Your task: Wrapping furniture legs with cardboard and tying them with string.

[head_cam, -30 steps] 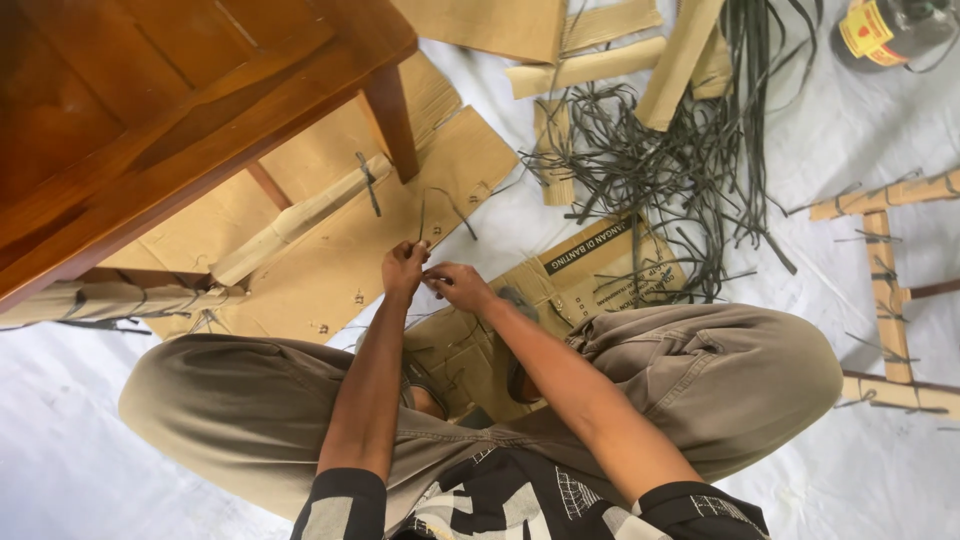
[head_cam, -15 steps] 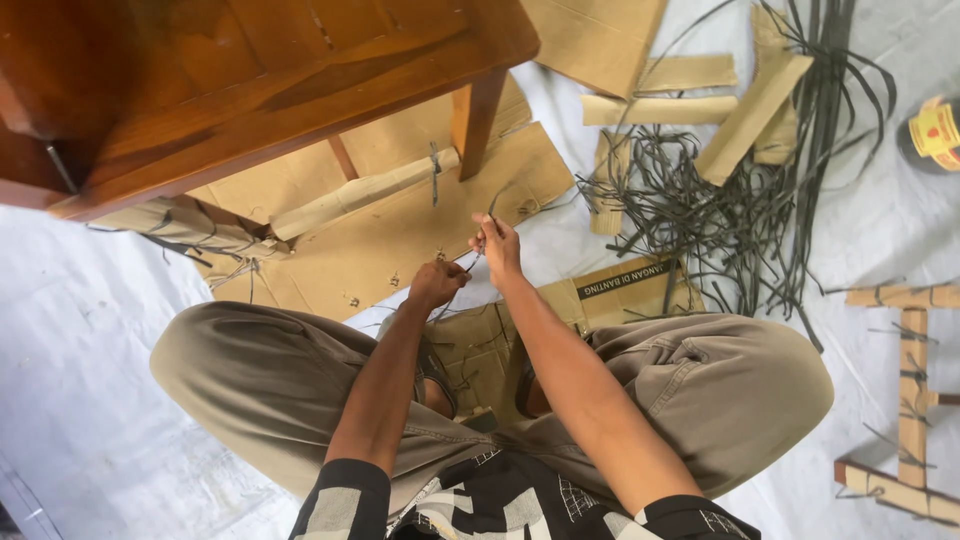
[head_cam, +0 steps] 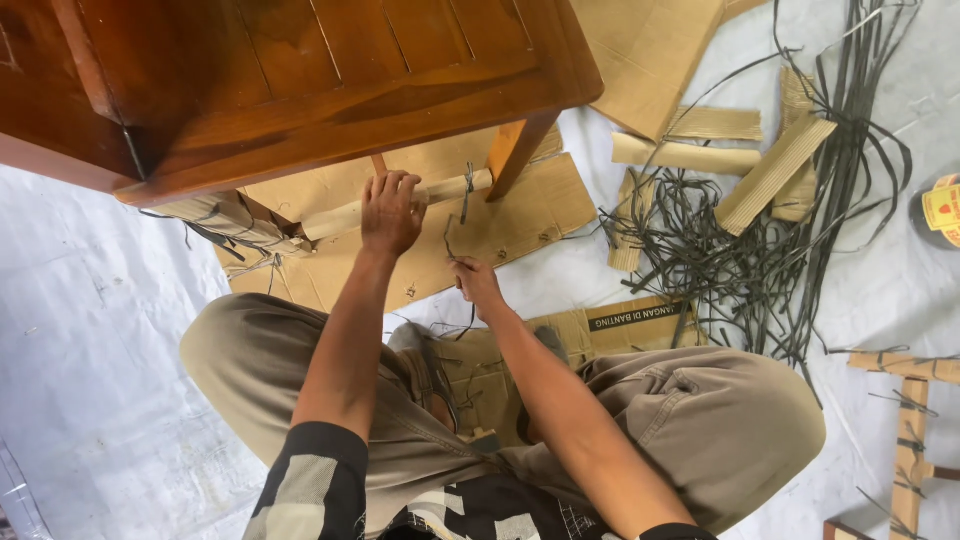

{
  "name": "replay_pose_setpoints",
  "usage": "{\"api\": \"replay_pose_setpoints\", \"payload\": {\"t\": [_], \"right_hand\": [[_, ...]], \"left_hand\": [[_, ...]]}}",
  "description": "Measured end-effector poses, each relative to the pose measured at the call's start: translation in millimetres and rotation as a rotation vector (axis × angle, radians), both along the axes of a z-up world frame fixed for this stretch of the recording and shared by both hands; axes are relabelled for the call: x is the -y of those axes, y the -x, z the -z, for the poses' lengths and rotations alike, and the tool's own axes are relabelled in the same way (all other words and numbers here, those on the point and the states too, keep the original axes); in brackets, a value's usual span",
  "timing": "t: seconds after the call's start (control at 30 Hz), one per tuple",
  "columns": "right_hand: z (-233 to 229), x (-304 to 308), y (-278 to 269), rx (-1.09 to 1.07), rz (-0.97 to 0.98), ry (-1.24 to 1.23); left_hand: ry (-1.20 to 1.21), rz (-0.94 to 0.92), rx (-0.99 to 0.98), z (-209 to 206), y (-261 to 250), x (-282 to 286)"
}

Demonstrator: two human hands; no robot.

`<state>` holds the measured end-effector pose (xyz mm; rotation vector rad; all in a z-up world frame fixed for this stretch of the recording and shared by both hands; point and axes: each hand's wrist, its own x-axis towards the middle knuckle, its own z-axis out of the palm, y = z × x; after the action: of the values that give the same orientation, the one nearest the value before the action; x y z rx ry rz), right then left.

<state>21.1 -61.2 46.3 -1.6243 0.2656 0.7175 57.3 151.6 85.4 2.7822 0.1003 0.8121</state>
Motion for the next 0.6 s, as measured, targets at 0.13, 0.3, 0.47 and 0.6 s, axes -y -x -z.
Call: {"api": "replay_pose_setpoints", "payload": {"t": [0.13,0.3,0.47,0.6], "right_hand": [[-40.8,-24.0,-9.5,-0.050,0.074,-0.090],[-52.5,-46.0,-28.9,-0.121,0.106,-0.119],[-53.3,-69.2,-54.0,-0.194,0.116,-0.173],[-47.2,-86.8,-67.5,-0.245,0.151,-0.223]], "left_hand": [[0.125,0.017,-0.109,18.2,-3.2,-17.3],[0.280,0.006,-0.098,27.5,-11.5,-20.6],[0.346,-0.083,-0.141,58.8,-19.0,-24.1],[0.243,-0.143,-0.038,92.3,-24.1,-23.3]]}}
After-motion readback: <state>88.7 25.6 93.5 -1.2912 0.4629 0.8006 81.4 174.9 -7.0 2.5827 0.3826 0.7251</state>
